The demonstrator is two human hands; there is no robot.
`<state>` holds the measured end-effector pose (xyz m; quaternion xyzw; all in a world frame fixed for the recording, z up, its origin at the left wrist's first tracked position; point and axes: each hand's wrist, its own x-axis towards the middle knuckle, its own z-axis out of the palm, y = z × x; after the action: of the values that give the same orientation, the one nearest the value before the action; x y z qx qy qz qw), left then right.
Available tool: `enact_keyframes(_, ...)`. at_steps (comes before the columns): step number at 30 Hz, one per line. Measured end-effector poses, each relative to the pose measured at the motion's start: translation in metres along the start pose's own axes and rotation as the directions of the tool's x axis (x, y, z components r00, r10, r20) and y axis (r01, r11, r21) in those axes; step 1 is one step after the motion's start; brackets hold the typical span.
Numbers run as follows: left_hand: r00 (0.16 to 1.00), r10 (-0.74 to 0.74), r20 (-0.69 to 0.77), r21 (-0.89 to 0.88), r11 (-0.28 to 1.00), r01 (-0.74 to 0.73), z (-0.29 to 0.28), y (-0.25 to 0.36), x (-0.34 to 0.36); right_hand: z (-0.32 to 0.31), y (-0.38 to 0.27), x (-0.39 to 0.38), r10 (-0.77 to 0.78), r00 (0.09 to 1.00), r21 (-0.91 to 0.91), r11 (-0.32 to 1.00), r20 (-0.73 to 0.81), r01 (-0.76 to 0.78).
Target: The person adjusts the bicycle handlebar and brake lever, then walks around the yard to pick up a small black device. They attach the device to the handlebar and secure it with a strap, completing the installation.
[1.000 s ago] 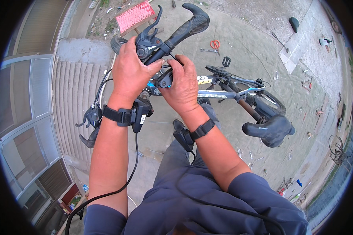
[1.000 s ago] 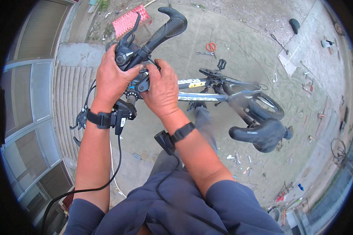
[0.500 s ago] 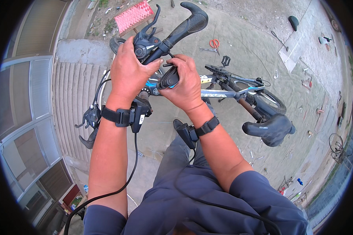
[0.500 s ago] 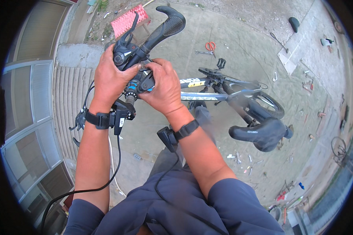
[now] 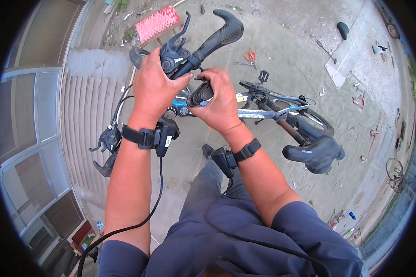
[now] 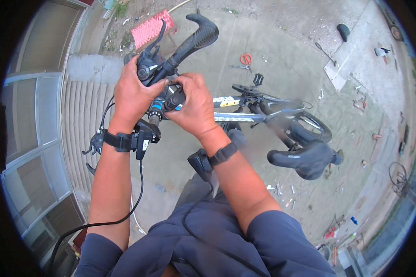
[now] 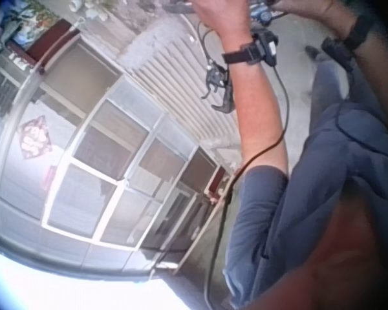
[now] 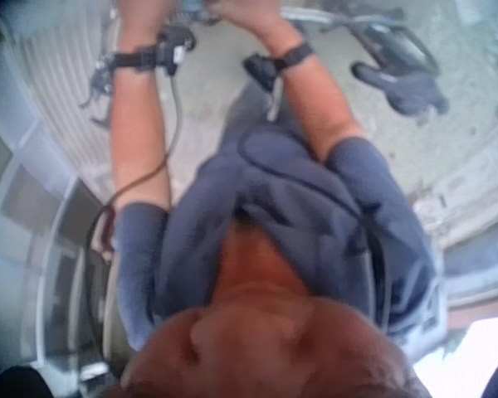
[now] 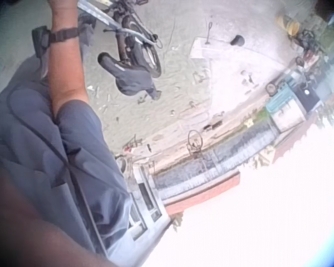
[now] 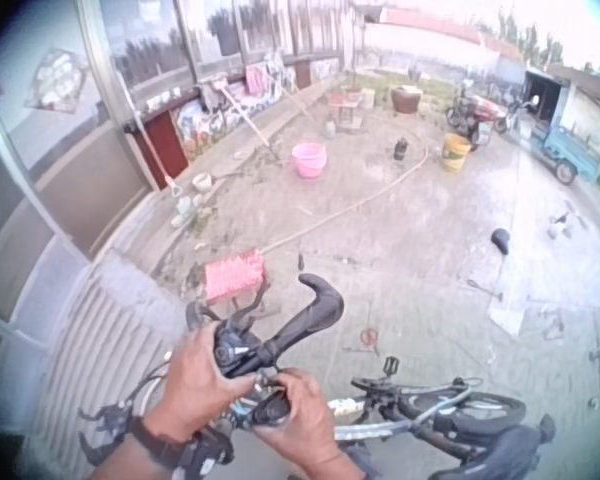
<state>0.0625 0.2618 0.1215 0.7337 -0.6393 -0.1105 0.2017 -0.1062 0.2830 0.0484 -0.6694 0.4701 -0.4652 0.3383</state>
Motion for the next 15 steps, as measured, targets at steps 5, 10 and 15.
enact_keyframes(5, 0.999, 0.026, -0.034, -0.007, 1.0, -0.026, 0.0, 0.002, 0.0, -0.006, -0.002, -0.001, -0.028, 0.998, -0.072, 0.997, 0.055, 0.032)
enact_keyframes(10, 0.999, 0.038, 0.011, -0.039, 0.999, -0.038, -0.005, -0.001, 0.0, -0.022, 0.008, -0.009, -0.026, 0.99, -0.199, 0.978, 0.138, 0.053)
enact_keyframes(15, 1.0, 0.017, -0.015, -0.049, 0.999, -0.017, -0.017, -0.003, -0.006, -0.044, 0.015, -0.029, 0.051, 0.967, -0.218, 0.976, 0.248, 0.004)
